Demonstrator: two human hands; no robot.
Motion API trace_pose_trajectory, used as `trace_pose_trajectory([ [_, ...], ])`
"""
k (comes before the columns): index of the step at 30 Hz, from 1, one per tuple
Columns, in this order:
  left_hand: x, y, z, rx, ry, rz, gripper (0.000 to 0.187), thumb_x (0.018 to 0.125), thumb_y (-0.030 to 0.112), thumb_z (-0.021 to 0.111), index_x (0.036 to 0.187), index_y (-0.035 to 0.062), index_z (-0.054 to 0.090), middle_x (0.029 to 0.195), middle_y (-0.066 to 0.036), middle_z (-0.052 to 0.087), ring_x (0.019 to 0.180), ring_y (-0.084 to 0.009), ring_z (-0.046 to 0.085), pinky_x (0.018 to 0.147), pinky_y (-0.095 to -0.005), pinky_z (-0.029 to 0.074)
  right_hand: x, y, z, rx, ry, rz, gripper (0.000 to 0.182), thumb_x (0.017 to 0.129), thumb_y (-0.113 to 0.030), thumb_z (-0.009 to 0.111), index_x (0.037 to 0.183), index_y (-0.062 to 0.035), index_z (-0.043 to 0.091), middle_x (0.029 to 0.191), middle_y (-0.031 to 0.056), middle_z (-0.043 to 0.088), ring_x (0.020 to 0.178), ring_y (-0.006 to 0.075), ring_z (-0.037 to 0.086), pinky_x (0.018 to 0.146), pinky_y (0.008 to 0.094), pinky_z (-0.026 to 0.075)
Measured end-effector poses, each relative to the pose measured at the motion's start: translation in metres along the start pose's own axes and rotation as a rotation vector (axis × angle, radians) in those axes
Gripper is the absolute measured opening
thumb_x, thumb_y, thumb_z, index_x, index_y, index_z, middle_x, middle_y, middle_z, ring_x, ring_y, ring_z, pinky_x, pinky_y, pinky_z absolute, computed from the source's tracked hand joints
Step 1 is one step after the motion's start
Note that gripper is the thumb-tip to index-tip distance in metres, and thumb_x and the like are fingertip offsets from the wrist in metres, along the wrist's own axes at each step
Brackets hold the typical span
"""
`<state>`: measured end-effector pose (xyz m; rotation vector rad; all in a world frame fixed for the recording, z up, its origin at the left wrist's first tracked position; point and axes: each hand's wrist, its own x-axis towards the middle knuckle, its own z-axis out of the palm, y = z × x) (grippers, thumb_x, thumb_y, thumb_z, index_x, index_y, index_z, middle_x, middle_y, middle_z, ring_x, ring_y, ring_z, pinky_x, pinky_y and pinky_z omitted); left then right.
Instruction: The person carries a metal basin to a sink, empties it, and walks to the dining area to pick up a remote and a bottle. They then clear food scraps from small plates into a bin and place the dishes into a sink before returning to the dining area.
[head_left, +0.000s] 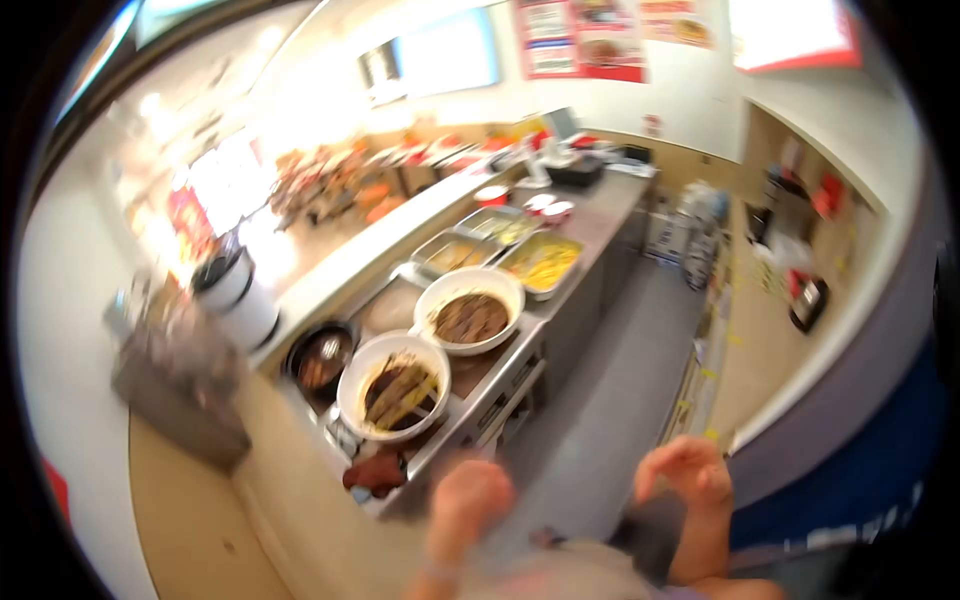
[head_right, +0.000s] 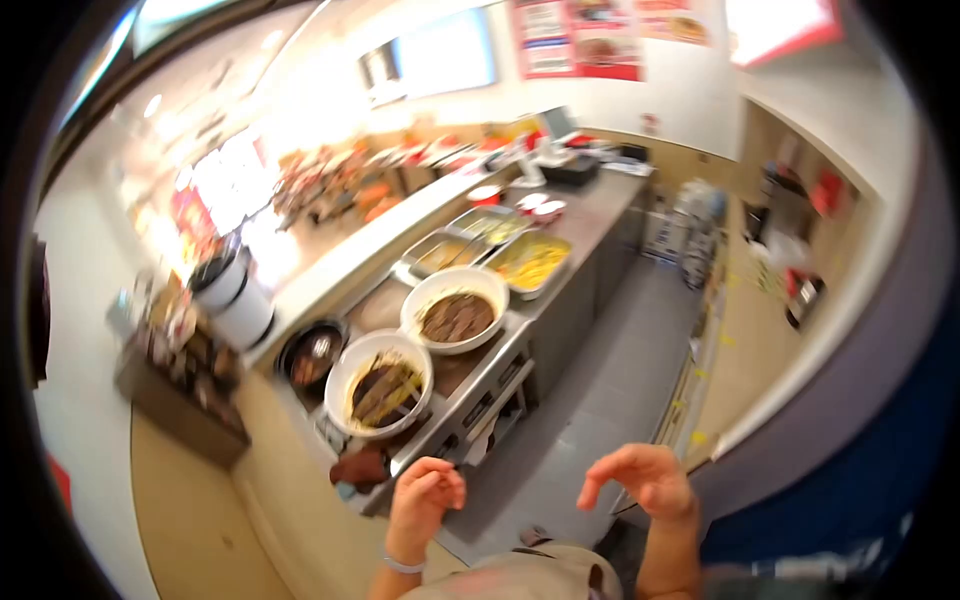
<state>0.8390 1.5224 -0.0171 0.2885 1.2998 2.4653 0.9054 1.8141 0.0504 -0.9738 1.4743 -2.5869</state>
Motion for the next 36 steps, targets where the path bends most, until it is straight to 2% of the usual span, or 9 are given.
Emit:
trace_pose_trajectory([
  [2, -0.024, -0.003, -0.060, 0.005, 0.292, 0.029, 0.020, 0.085, 0.012, 0.053, 0.100, -0.0007, 0.056, 0.083, -0.012, 0.062, 0.073, -0.0199, 0.059, 0.064, -0.0314, 0.048, 0.042, 0.048, -0.020, -0.027, 0.048, 0.141, 0.052, 0.081, -0.034, 0.063, 0.110, 0.0087, 0.054, 0.091, 0.0194, 0.063, 0.088, 0.0272, 0.061, 0.080, 0.0373, 0.048],
  [4, -0.063, 0.003, -0.103, 0.007, 0.547, 0.125, 0.018, 0.084, 0.010, 0.053, 0.099, -0.0003, 0.057, 0.085, -0.012, 0.062, 0.074, -0.0191, 0.059, 0.065, -0.0307, 0.048, 0.100, 0.102, -0.017, 0.009, -0.097, 0.303, 0.049, 0.080, -0.030, 0.064, 0.110, 0.0079, 0.055, 0.093, 0.0184, 0.063, 0.090, 0.0263, 0.061, 0.081, 0.0364, 0.047],
  [7, -0.132, 0.027, -0.152, 0.036, 0.850, 0.246, 0.018, 0.084, 0.009, 0.053, 0.099, 0.0007, 0.057, 0.085, -0.011, 0.062, 0.074, -0.0176, 0.058, 0.066, -0.0297, 0.047, 0.171, 0.177, 0.036, 0.037, -0.342, 0.511, 0.044, 0.079, -0.023, 0.064, 0.110, 0.0061, 0.055, 0.097, 0.0163, 0.063, 0.093, 0.0238, 0.060, 0.084, 0.0347, 0.046],
  [9, -0.175, 0.029, -0.184, -0.006, 1.181, 0.310, 0.016, 0.084, 0.009, 0.053, 0.098, 0.0024, 0.056, 0.083, -0.009, 0.060, 0.073, -0.0163, 0.058, 0.065, -0.0288, 0.047, 0.208, 0.221, 0.086, 0.049, -0.564, 0.681, 0.038, 0.080, -0.013, 0.064, 0.113, 0.0030, 0.056, 0.101, 0.0129, 0.063, 0.097, 0.0198, 0.059, 0.086, 0.0324, 0.044],
  [12, -0.237, 0.033, -0.234, -0.155, 1.402, 0.428, 0.014, 0.085, 0.010, 0.052, 0.097, 0.0041, 0.056, 0.082, -0.007, 0.059, 0.072, -0.0153, 0.057, 0.064, -0.0282, 0.046, 0.241, 0.284, 0.161, -0.016, -0.874, 0.757, 0.037, 0.081, -0.011, 0.063, 0.115, 0.0008, 0.055, 0.105, 0.0105, 0.062, 0.097, 0.0168, 0.057, 0.086, 0.0309, 0.044],
  [15, -0.270, 0.062, -0.279, -0.210, 1.503, 0.430, 0.014, 0.085, 0.010, 0.053, 0.097, 0.0019, 0.054, 0.081, -0.008, 0.060, 0.073, -0.0153, 0.056, 0.064, -0.0272, 0.046, 0.250, 0.355, 0.220, 0.010, -1.025, 0.808, 0.038, 0.082, -0.013, 0.064, 0.116, -0.0002, 0.055, 0.106, 0.0098, 0.061, 0.098, 0.0151, 0.055, 0.087, 0.0304, 0.043],
  [23, -0.323, 0.233, -0.453, 0.053, 1.366, 0.357, 0.011, 0.085, 0.008, 0.052, 0.093, 0.0010, 0.056, 0.082, -0.008, 0.060, 0.073, -0.0141, 0.055, 0.065, -0.0266, 0.045, 0.297, 0.496, 0.368, 0.068, -0.722, 1.017, 0.034, 0.086, -0.011, 0.060, 0.118, -0.0007, 0.054, 0.103, 0.0095, 0.062, 0.097, 0.0147, 0.057, 0.086, 0.0284, 0.044],
  [32, -0.243, 0.356, -0.664, 0.033, 1.182, 0.402, 0.011, 0.086, 0.008, 0.052, 0.094, 0.0011, 0.057, 0.083, -0.009, 0.062, 0.072, -0.0137, 0.057, 0.064, -0.0257, 0.046, 0.431, 0.653, 0.427, -0.051, -0.517, 1.005, 0.031, 0.084, -0.009, 0.061, 0.114, 0.0001, 0.056, 0.101, 0.0084, 0.064, 0.094, 0.0124, 0.058, 0.083, 0.0257, 0.045],
  [36, -0.212, 0.416, -0.741, 0.185, 1.280, 0.301, 0.012, 0.086, 0.008, 0.052, 0.094, 0.0011, 0.057, 0.082, -0.008, 0.063, 0.072, -0.0133, 0.057, 0.065, -0.0253, 0.046, 0.537, 0.738, 0.462, -0.142, -0.619, 0.915, 0.030, 0.085, -0.011, 0.061, 0.113, -0.0005, 0.057, 0.101, 0.0085, 0.064, 0.095, 0.0127, 0.058, 0.084, 0.0253, 0.045],
])
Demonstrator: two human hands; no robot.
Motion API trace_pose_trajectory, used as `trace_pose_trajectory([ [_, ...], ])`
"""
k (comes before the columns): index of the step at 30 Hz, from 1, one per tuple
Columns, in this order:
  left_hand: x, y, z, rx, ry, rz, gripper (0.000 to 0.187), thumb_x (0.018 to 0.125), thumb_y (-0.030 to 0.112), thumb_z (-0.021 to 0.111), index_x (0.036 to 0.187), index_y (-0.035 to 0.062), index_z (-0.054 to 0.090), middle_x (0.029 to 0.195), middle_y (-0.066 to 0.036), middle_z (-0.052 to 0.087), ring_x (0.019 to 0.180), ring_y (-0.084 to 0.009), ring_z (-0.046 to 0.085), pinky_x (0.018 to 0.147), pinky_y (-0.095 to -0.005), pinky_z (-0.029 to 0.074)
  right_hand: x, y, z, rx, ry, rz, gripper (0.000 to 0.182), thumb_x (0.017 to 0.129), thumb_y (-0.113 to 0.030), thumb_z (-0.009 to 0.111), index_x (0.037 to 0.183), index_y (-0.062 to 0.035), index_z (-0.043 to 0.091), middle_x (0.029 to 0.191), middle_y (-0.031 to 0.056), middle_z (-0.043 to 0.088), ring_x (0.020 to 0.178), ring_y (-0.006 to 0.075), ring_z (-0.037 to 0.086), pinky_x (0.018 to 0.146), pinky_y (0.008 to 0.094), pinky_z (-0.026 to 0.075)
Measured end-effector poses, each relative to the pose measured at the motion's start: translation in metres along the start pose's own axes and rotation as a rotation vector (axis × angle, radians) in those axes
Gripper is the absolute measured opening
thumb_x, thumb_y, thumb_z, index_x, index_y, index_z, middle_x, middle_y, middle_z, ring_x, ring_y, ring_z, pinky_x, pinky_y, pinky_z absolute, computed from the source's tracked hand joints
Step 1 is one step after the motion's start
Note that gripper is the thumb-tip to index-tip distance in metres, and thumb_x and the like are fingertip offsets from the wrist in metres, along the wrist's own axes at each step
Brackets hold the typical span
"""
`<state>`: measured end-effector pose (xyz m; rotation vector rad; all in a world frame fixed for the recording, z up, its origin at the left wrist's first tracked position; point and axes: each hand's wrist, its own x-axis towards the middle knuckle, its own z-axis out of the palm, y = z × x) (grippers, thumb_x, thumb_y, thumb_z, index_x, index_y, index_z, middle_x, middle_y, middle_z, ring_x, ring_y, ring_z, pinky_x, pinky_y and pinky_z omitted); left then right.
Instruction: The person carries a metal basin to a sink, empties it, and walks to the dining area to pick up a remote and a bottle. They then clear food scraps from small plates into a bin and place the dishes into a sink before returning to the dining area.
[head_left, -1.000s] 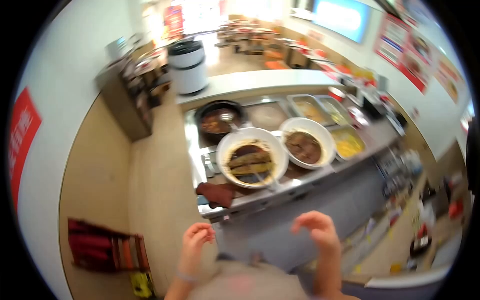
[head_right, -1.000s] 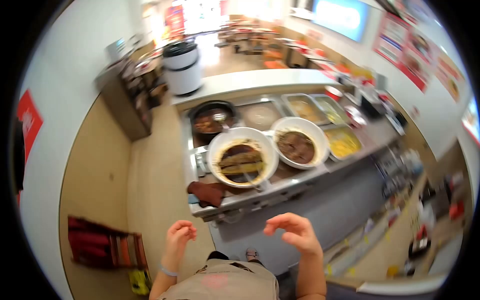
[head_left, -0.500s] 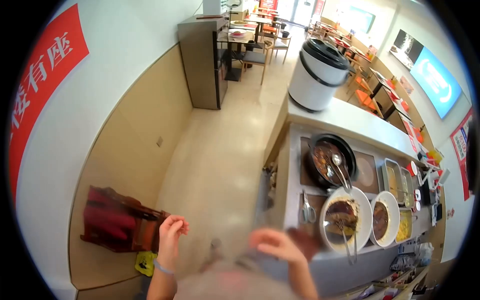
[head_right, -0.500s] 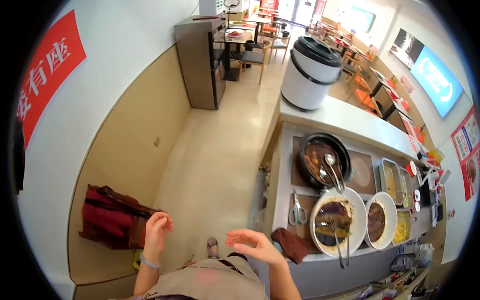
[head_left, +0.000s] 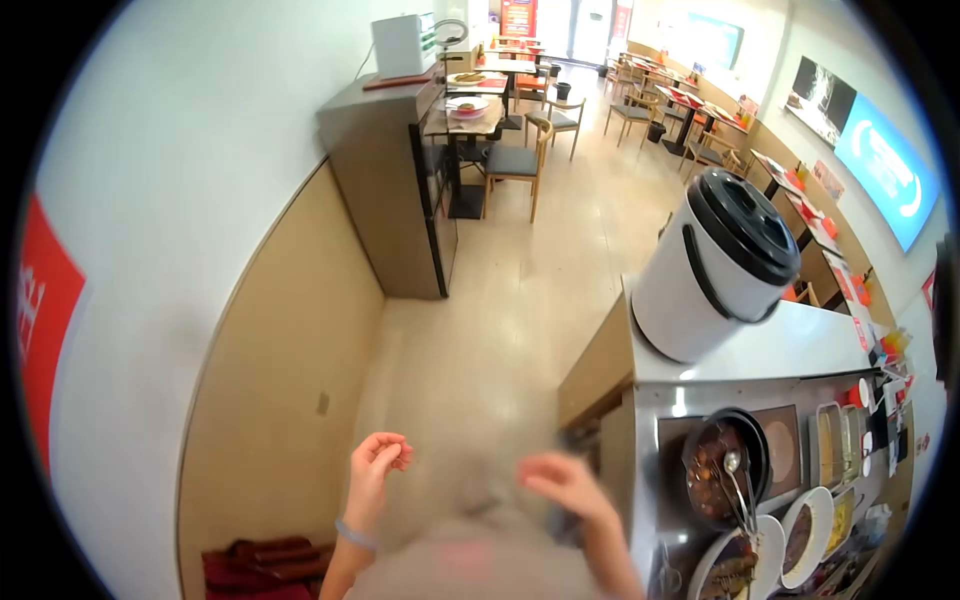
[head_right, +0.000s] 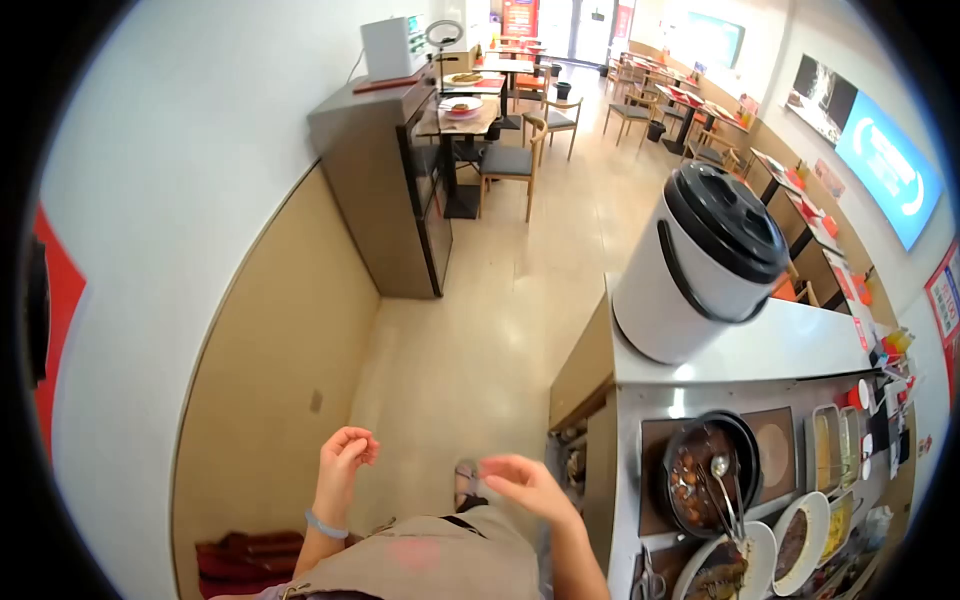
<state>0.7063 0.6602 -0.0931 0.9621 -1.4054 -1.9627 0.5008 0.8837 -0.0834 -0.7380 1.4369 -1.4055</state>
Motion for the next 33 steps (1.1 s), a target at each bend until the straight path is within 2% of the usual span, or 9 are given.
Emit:
trace_pose_trajectory([
  [8, 0.219, 0.040, 0.001, 0.007, 0.153, 0.102, 0.012, 0.085, 0.012, 0.054, 0.093, 0.0041, 0.058, 0.077, -0.003, 0.060, 0.071, -0.0094, 0.056, 0.063, -0.0223, 0.046, 0.250, -0.080, -0.081, 0.001, -0.104, -0.074, 0.032, 0.084, -0.017, 0.062, 0.112, -0.0030, 0.057, 0.099, 0.0061, 0.063, 0.088, 0.0119, 0.058, 0.075, 0.0277, 0.049],
  [9, 0.290, 0.038, 0.020, 0.092, -0.039, 0.133, 0.014, 0.085, 0.014, 0.054, 0.095, 0.0055, 0.058, 0.076, -0.002, 0.059, 0.070, -0.0086, 0.056, 0.060, -0.0215, 0.046, 0.272, -0.048, -0.108, 0.138, 0.033, -0.127, 0.031, 0.083, -0.018, 0.063, 0.109, -0.0022, 0.058, 0.095, 0.0054, 0.062, 0.085, 0.0122, 0.057, 0.073, 0.0273, 0.049],
  [10, 0.317, -0.009, -0.054, -0.034, 0.113, 0.012, 0.014, 0.087, 0.015, 0.053, 0.097, 0.0066, 0.057, 0.079, -0.002, 0.058, 0.070, -0.0087, 0.054, 0.060, -0.0223, 0.045, 0.303, -0.074, -0.105, -0.083, -0.098, -0.288, 0.029, 0.082, -0.019, 0.063, 0.106, -0.0018, 0.059, 0.094, 0.0052, 0.063, 0.085, 0.0116, 0.058, 0.071, 0.0273, 0.049],
  [12, 0.366, 0.030, 0.016, 0.125, 0.100, -0.092, 0.024, 0.087, 0.016, 0.055, 0.107, 0.0018, 0.059, 0.097, -0.011, 0.063, 0.082, -0.0238, 0.059, 0.070, -0.0360, 0.048, 0.343, -0.063, -0.140, 0.007, 0.025, -0.325, 0.030, 0.077, -0.018, 0.066, 0.101, -0.0007, 0.061, 0.090, 0.0083, 0.065, 0.083, 0.0141, 0.060, 0.072, 0.0286, 0.049],
  [16, 0.473, 0.092, 0.112, 0.299, -0.317, -0.172, 0.024, 0.088, 0.014, 0.052, 0.109, 0.0035, 0.057, 0.097, -0.009, 0.061, 0.081, -0.0200, 0.055, 0.069, -0.0329, 0.044, 0.415, -0.042, -0.157, -0.054, 0.211, -0.396, 0.033, 0.072, -0.017, 0.067, 0.099, 0.0009, 0.062, 0.085, 0.0109, 0.066, 0.078, 0.0176, 0.062, 0.070, 0.0301, 0.049],
  [23, 0.681, 0.144, 0.415, 0.447, -1.101, 0.040, 0.016, 0.087, 0.013, 0.053, 0.098, 0.0015, 0.058, 0.084, -0.009, 0.060, 0.073, -0.0171, 0.054, 0.065, -0.0282, 0.044, 0.451, -0.053, -0.288, 0.088, 0.812, -0.402, 0.031, 0.073, -0.018, 0.067, 0.097, 0.0005, 0.062, 0.083, 0.0097, 0.066, 0.069, 0.0138, 0.061, 0.065, 0.0279, 0.049],
  [27, 0.737, 0.097, 0.484, 0.308, -1.245, 0.060, 0.016, 0.088, 0.017, 0.054, 0.099, 0.0055, 0.055, 0.084, -0.003, 0.057, 0.071, -0.0107, 0.052, 0.063, -0.0256, 0.044, 0.437, -0.071, -0.310, 0.211, 1.187, -0.253, 0.031, 0.074, -0.019, 0.067, 0.098, -0.0010, 0.061, 0.084, 0.0074, 0.065, 0.075, 0.0143, 0.061, 0.067, 0.0279, 0.049],
  [31, 0.774, 0.109, 0.501, 0.253, -0.951, -0.085, 0.014, 0.087, 0.011, 0.052, 0.098, 0.0033, 0.057, 0.083, -0.004, 0.058, 0.073, -0.0127, 0.054, 0.064, -0.0264, 0.044, 0.503, -0.100, -0.407, 0.216, 1.101, -0.125, 0.030, 0.080, -0.018, 0.064, 0.105, -0.0037, 0.060, 0.092, 0.0070, 0.065, 0.083, 0.0142, 0.060, 0.074, 0.0279, 0.048],
  [33, 0.800, 0.110, 0.527, 0.291, -1.041, -0.064, 0.013, 0.086, 0.008, 0.053, 0.094, -0.0013, 0.058, 0.080, -0.008, 0.061, 0.069, -0.0133, 0.056, 0.064, -0.0247, 0.046, 0.528, -0.076, -0.459, 0.203, 1.096, -0.083, 0.030, 0.082, -0.019, 0.063, 0.107, -0.0037, 0.059, 0.095, 0.0070, 0.064, 0.085, 0.0139, 0.060, 0.076, 0.0283, 0.048],
])
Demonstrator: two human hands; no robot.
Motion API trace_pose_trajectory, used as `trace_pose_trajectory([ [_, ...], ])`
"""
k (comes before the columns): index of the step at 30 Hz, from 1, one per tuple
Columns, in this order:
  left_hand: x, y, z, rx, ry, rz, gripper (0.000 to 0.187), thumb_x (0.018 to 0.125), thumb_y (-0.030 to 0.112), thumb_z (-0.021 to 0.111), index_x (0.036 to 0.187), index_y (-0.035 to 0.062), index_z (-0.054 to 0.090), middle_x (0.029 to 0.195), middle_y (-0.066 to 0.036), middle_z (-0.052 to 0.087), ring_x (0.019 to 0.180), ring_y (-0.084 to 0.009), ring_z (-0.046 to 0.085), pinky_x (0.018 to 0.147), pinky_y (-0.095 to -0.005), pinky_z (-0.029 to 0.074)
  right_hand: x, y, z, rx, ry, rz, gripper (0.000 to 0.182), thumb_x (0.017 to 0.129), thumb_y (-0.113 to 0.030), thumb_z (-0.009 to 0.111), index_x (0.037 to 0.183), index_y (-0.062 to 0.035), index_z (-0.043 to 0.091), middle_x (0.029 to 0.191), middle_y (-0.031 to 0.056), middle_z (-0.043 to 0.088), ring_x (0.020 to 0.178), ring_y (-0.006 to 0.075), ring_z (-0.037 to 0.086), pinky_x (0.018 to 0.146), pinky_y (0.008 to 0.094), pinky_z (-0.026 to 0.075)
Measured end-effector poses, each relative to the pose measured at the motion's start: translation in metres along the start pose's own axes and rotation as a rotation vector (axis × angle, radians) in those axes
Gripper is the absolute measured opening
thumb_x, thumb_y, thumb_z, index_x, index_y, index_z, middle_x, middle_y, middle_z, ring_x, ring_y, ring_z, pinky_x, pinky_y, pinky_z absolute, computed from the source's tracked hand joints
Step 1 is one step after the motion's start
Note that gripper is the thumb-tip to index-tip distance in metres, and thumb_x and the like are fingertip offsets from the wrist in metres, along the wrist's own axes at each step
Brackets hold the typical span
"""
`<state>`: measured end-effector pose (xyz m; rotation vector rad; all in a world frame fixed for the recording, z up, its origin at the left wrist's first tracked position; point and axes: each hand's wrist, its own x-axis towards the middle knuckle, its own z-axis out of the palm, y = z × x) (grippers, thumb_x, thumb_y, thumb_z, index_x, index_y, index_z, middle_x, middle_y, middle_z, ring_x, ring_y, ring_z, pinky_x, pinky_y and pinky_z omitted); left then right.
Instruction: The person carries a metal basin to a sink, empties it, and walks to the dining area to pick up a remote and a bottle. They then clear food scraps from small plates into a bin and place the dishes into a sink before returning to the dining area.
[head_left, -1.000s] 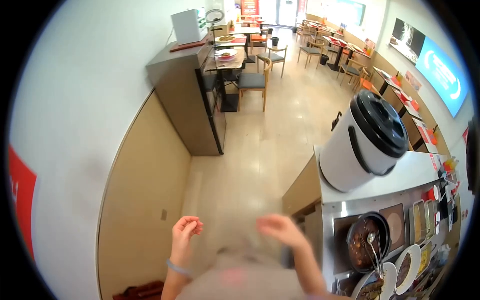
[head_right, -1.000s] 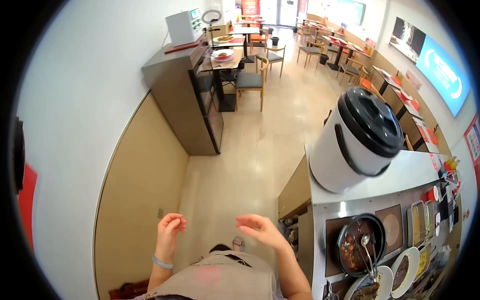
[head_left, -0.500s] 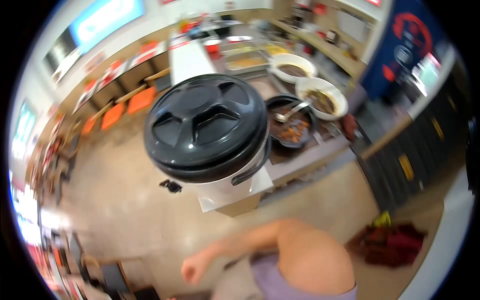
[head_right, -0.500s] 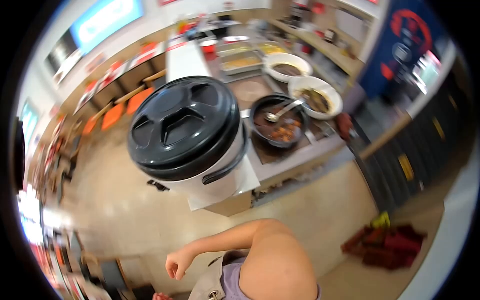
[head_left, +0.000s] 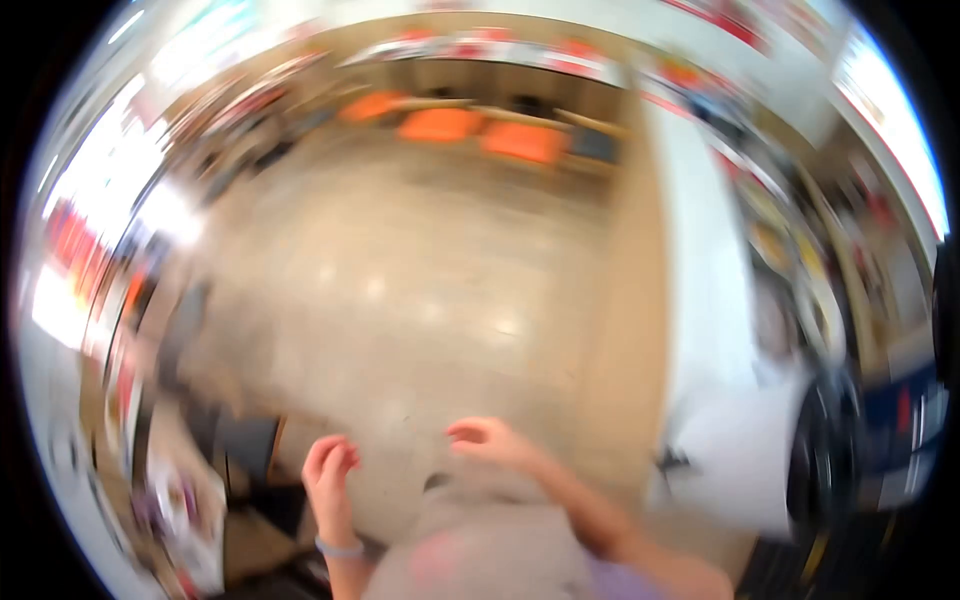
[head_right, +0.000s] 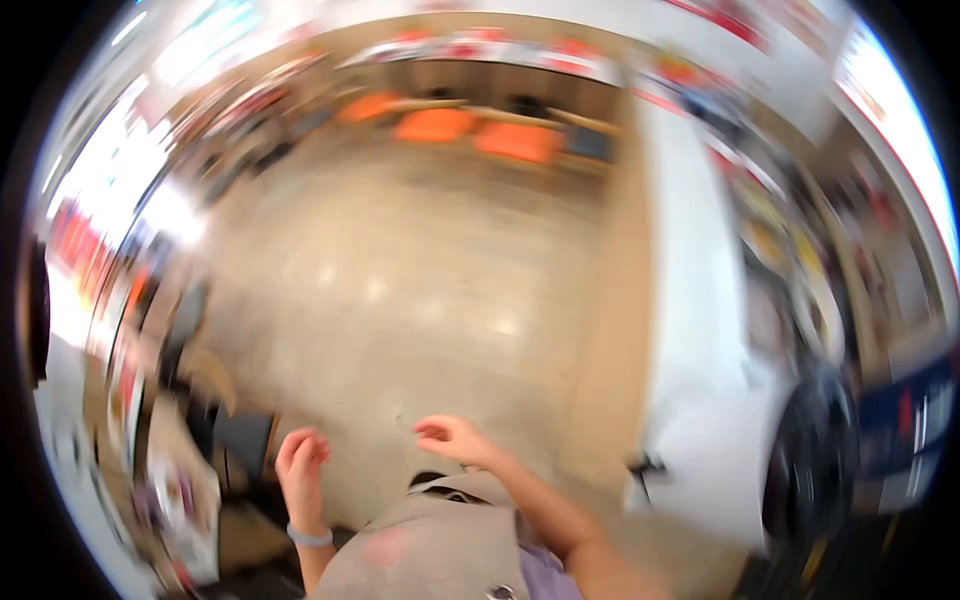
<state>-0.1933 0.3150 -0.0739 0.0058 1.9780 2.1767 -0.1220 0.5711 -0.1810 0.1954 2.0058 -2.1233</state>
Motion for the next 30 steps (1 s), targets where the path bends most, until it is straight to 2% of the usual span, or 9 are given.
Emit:
trace_pose_trajectory([
  [3, 0.017, -0.006, -0.061, -0.036, 0.329, -0.007, 0.012, 0.086, 0.006, 0.052, 0.093, -0.0004, 0.059, 0.080, -0.007, 0.063, 0.069, -0.0117, 0.057, 0.061, -0.0226, 0.045, 0.101, -0.047, 0.021, -0.225, -0.297, 0.042, 0.028, 0.081, -0.018, 0.063, 0.106, -0.0040, 0.060, 0.093, 0.0052, 0.064, 0.084, 0.0128, 0.060, 0.075, 0.0279, 0.049],
  [9, 0.088, -0.032, -0.167, -0.124, 0.802, -0.081, 0.011, 0.085, 0.007, 0.051, 0.091, 0.0024, 0.059, 0.080, -0.005, 0.063, 0.068, -0.0097, 0.057, 0.061, -0.0216, 0.045, 0.315, 0.007, 0.031, -0.461, -0.506, 0.121, 0.026, 0.079, -0.016, 0.065, 0.102, -0.0022, 0.063, 0.084, 0.0053, 0.066, 0.078, 0.0132, 0.061, 0.071, 0.0271, 0.049],
  [11, 0.089, -0.029, -0.124, -0.105, 0.777, -0.078, 0.011, 0.086, 0.008, 0.051, 0.092, 0.0025, 0.059, 0.079, -0.005, 0.063, 0.068, -0.0092, 0.057, 0.060, -0.0209, 0.044, 0.301, 0.014, -0.035, -0.558, -0.445, 0.065, 0.028, 0.078, -0.016, 0.066, 0.102, -0.0019, 0.063, 0.086, 0.0071, 0.066, 0.078, 0.0140, 0.061, 0.071, 0.0271, 0.049],
  [12, 0.186, -0.063, -0.221, -0.167, 0.809, -0.139, 0.011, 0.086, 0.008, 0.051, 0.092, 0.0025, 0.059, 0.079, -0.005, 0.063, 0.068, -0.0092, 0.057, 0.060, -0.0209, 0.044, 0.405, 0.048, 0.009, -0.725, -0.421, 0.190, 0.028, 0.078, -0.016, 0.066, 0.101, -0.0021, 0.064, 0.087, 0.0074, 0.066, 0.078, 0.0147, 0.061, 0.070, 0.0274, 0.049],
  [13, 0.187, -0.050, -0.220, -0.138, 0.808, -0.091, 0.011, 0.086, 0.008, 0.051, 0.092, 0.0025, 0.059, 0.080, -0.005, 0.063, 0.067, -0.0091, 0.057, 0.059, -0.0209, 0.044, 0.388, 0.069, -0.012, -0.824, -0.349, 0.200, 0.027, 0.077, -0.016, 0.066, 0.100, -0.0023, 0.064, 0.088, 0.0077, 0.067, 0.077, 0.0154, 0.062, 0.070, 0.0277, 0.050],
  [14, 0.199, -0.046, -0.220, -0.141, 0.827, -0.078, 0.011, 0.086, 0.008, 0.051, 0.092, 0.0024, 0.059, 0.080, -0.005, 0.063, 0.067, -0.0089, 0.057, 0.059, -0.0209, 0.045, 0.394, 0.094, -0.031, -0.856, -0.262, 0.330, 0.026, 0.077, -0.017, 0.065, 0.098, -0.0027, 0.065, 0.082, 0.0077, 0.066, 0.073, 0.0156, 0.062, 0.065, 0.0273, 0.050],
  [15, 0.199, -0.057, -0.207, -0.195, 0.848, -0.142, 0.011, 0.086, 0.008, 0.051, 0.092, 0.0024, 0.059, 0.080, -0.005, 0.063, 0.067, -0.0089, 0.057, 0.059, -0.0209, 0.045, 0.350, 0.078, -0.072, -0.754, -0.232, 0.753, 0.026, 0.075, -0.017, 0.064, 0.097, -0.0036, 0.066, 0.074, 0.0070, 0.065, 0.064, 0.0150, 0.062, 0.058, 0.0273, 0.050],
  [24, 0.442, 0.056, -0.330, -0.127, 0.681, 0.121, 0.012, 0.088, 0.009, 0.052, 0.095, 0.0017, 0.059, 0.082, -0.004, 0.064, 0.071, -0.0077, 0.056, 0.063, -0.0210, 0.044, 0.502, 0.110, -0.083, -0.960, -0.463, 0.839, 0.012, 0.074, -0.013, 0.058, 0.077, -0.0026, 0.062, 0.063, 0.0080, 0.060, 0.050, 0.0160, 0.055, 0.044, 0.0303, 0.044],
  [30, 0.576, 0.051, -0.419, -0.095, 0.825, 0.041, 0.013, 0.088, 0.011, 0.052, 0.094, 0.0021, 0.059, 0.082, -0.003, 0.063, 0.072, -0.0080, 0.056, 0.065, -0.0219, 0.045, 0.727, 0.087, -0.039, -0.931, -0.450, 0.664, 0.015, 0.075, -0.014, 0.053, 0.066, -0.0041, 0.060, 0.059, 0.0084, 0.058, 0.047, 0.0169, 0.053, 0.040, 0.0311, 0.040],
])
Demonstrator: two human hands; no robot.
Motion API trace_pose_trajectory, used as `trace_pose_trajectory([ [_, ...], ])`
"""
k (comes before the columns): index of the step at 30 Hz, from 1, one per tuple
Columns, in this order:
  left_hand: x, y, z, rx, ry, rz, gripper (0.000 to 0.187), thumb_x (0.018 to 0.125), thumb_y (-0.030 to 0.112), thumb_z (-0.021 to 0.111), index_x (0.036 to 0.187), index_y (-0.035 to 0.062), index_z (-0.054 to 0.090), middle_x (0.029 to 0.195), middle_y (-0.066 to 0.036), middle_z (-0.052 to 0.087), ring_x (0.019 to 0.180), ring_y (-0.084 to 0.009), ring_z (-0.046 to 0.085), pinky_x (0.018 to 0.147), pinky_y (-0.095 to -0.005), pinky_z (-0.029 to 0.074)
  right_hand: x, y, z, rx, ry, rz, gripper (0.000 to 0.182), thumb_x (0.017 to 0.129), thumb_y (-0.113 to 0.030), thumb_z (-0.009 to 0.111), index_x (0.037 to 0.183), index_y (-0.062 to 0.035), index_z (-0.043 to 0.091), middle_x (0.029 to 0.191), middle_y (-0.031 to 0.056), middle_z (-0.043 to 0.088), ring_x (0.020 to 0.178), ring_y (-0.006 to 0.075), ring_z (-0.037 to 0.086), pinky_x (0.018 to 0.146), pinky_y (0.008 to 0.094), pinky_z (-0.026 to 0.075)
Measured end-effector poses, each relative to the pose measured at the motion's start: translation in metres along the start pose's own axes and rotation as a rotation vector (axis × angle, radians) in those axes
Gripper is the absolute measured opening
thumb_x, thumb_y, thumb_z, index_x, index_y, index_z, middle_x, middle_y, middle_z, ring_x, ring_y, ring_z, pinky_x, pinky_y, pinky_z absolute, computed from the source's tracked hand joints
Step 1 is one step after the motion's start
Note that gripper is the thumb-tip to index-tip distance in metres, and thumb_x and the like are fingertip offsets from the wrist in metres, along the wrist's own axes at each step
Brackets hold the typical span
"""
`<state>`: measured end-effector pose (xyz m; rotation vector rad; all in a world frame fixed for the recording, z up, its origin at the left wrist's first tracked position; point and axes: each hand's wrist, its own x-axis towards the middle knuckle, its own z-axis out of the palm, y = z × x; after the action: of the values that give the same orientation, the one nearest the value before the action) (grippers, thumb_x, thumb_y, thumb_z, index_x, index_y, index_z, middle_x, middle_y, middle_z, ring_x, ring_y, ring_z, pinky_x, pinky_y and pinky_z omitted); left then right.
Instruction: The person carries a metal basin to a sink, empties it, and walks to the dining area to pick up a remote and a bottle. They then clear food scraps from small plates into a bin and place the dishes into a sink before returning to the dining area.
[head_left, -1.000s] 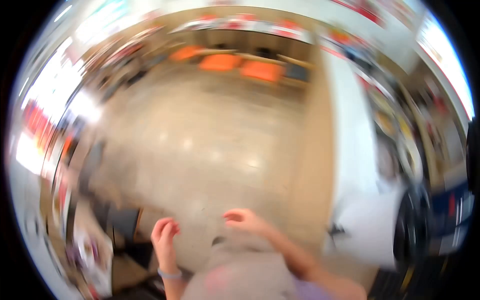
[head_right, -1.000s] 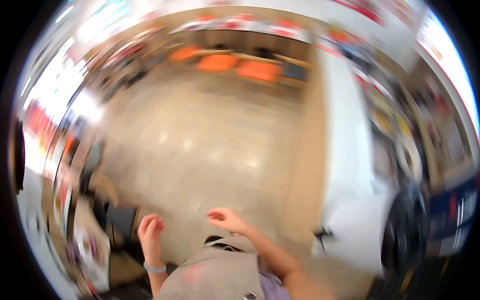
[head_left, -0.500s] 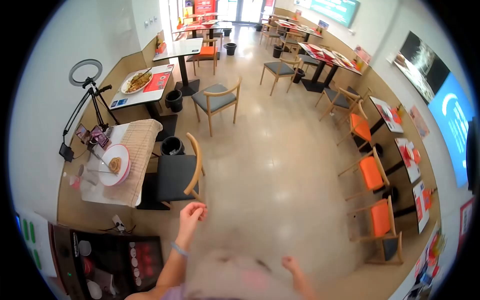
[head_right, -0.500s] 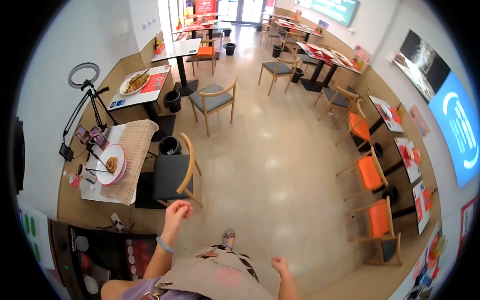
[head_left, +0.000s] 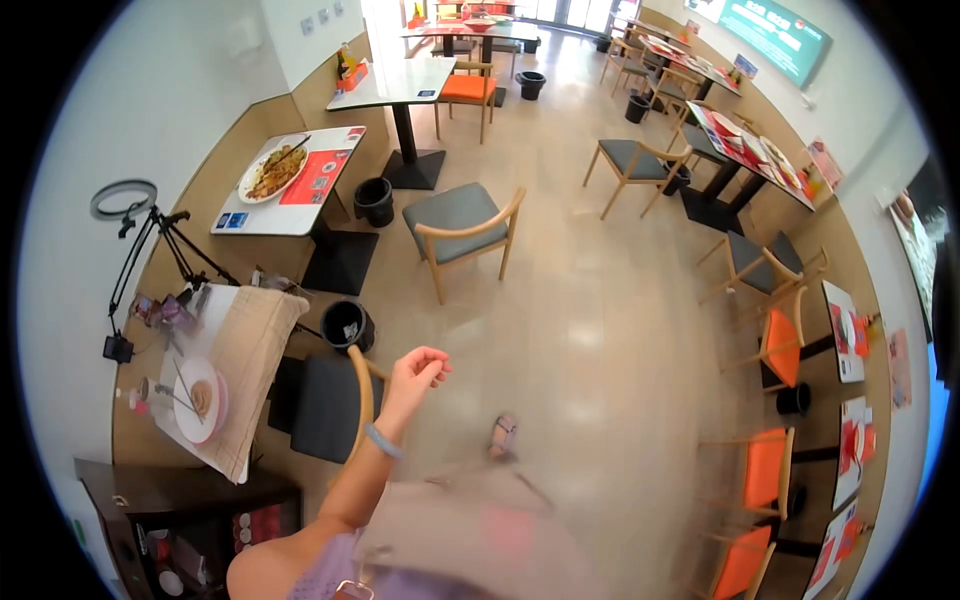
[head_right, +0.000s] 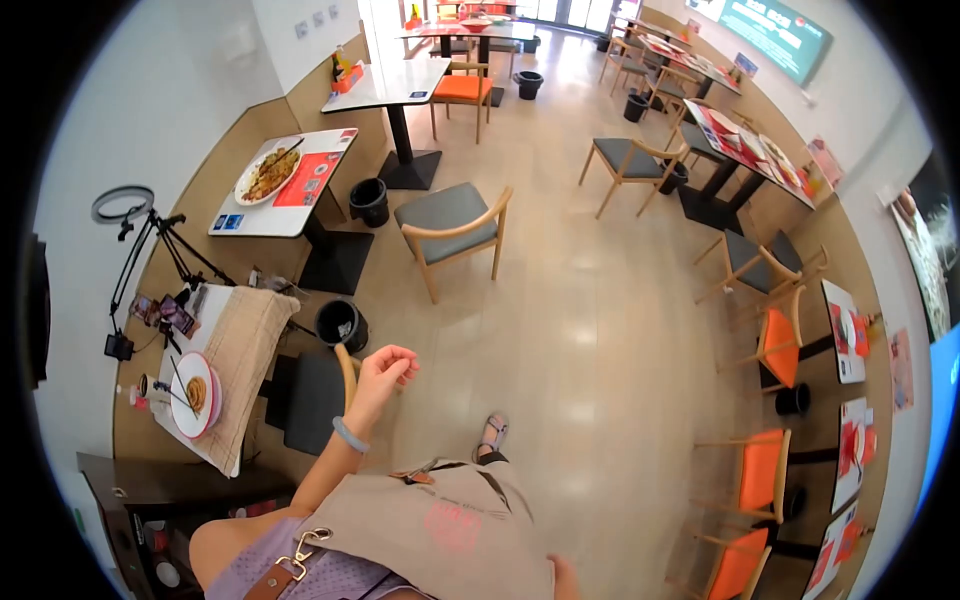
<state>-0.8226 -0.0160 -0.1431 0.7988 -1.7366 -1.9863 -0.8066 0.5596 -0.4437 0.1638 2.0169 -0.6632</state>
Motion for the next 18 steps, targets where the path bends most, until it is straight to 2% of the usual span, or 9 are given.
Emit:
trace_pose_trajectory([
  [3, 0.067, -0.011, 0.014, -0.073, 0.040, -0.150, 0.015, 0.087, 0.014, 0.052, 0.096, 0.0028, 0.058, 0.085, -0.004, 0.063, 0.073, -0.0089, 0.057, 0.065, -0.0228, 0.045, 0.097, -0.127, -0.083, 0.326, 0.220, -0.485, 0.020, 0.076, -0.014, 0.051, 0.060, -0.0049, 0.058, 0.058, 0.0086, 0.057, 0.046, 0.0173, 0.052, 0.039, 0.0315, 0.038],
  [4, 0.100, -0.013, 0.022, -0.155, 0.031, -0.216, 0.018, 0.087, 0.016, 0.053, 0.099, 0.0033, 0.057, 0.088, -0.005, 0.064, 0.075, -0.0096, 0.057, 0.064, -0.0237, 0.046, 0.143, -0.222, -0.108, 0.338, 0.196, -0.133, 0.014, 0.076, -0.012, 0.052, 0.065, -0.0048, 0.058, 0.056, 0.0066, 0.056, 0.045, 0.0144, 0.050, 0.037, 0.0296, 0.036],
  [5, 0.131, -0.025, 0.027, -0.170, 0.041, -0.222, 0.018, 0.087, 0.016, 0.053, 0.099, 0.0033, 0.057, 0.088, -0.005, 0.064, 0.075, -0.0096, 0.057, 0.064, -0.0237, 0.046, 0.158, -0.286, -0.146, 0.231, 0.223, -0.316, 0.009, 0.077, -0.009, 0.052, 0.077, -0.0039, 0.060, 0.056, 0.0060, 0.055, 0.044, 0.0123, 0.050, 0.036, 0.0275, 0.035],
  [6, 0.162, -0.043, 0.032, -0.275, 0.088, -0.278, 0.029, 0.087, 0.021, 0.054, 0.109, 0.0028, 0.051, 0.100, -0.009, 0.060, 0.084, -0.0148, 0.057, 0.068, -0.0290, 0.047, 0.153, -0.370, -0.172, 0.346, 0.195, -0.247, 0.012, 0.078, -0.007, 0.053, 0.088, -0.0038, 0.059, 0.061, 0.0062, 0.057, 0.047, 0.0124, 0.052, 0.038, 0.0260, 0.037],
  [7, 0.197, -0.058, 0.037, -0.381, 0.136, -0.326, 0.041, 0.087, 0.026, 0.055, 0.119, 0.0024, 0.045, 0.111, -0.014, 0.056, 0.094, -0.0199, 0.056, 0.072, -0.0343, 0.048, 0.169, -0.428, -0.191, 0.512, 0.182, -0.279, 0.014, 0.079, -0.013, 0.057, 0.089, -0.0068, 0.065, 0.076, 0.0051, 0.064, 0.064, 0.0136, 0.059, 0.053, 0.0268, 0.046],
  [10, 0.320, -0.124, 0.058, -0.747, 0.308, -0.561, 0.073, 0.084, 0.040, 0.059, 0.136, 0.0030, 0.023, 0.131, -0.021, 0.038, 0.115, -0.0344, 0.043, 0.085, -0.0472, 0.046, 0.190, -0.568, -0.248, 0.398, 0.102, -0.459, 0.020, 0.081, -0.013, 0.058, 0.099, -0.0048, 0.062, 0.078, 0.0041, 0.064, 0.067, 0.0117, 0.060, 0.056, 0.0245, 0.048],
  [13, 0.427, -0.146, 0.078, -0.932, 0.558, -0.664, 0.092, 0.079, 0.052, 0.060, 0.140, 0.0045, 0.010, 0.138, -0.025, 0.026, 0.125, -0.0425, 0.030, 0.095, -0.0539, 0.039, 0.226, -0.648, -0.300, 0.117, 0.125, -0.697, 0.017, 0.082, -0.013, 0.057, 0.095, -0.0020, 0.063, 0.074, 0.0044, 0.063, 0.062, 0.0104, 0.057, 0.054, 0.0242, 0.045],
  [15, 0.482, -0.167, 0.069, -1.108, 0.595, -0.737, 0.091, 0.080, 0.053, 0.058, 0.139, 0.0024, 0.012, 0.136, -0.025, 0.029, 0.125, -0.0414, 0.032, 0.097, -0.0527, 0.037, 0.299, -0.612, -0.346, 0.095, 0.129, -0.679, 0.016, 0.082, -0.012, 0.057, 0.093, -0.0025, 0.063, 0.070, 0.0037, 0.061, 0.061, 0.0102, 0.056, 0.053, 0.0246, 0.045],
  [18, 0.531, -0.200, 0.074, -1.303, 0.781, -0.734, 0.091, 0.082, 0.061, 0.048, 0.136, -0.0038, 0.015, 0.127, -0.025, 0.041, 0.118, -0.0394, 0.043, 0.098, -0.0506, 0.038, 0.275, -0.600, -0.398, -0.024, 0.132, -0.339, 0.015, 0.081, -0.013, 0.055, 0.088, -0.0023, 0.062, 0.065, 0.0041, 0.060, 0.055, 0.0132, 0.056, 0.049, 0.0277, 0.046],
])
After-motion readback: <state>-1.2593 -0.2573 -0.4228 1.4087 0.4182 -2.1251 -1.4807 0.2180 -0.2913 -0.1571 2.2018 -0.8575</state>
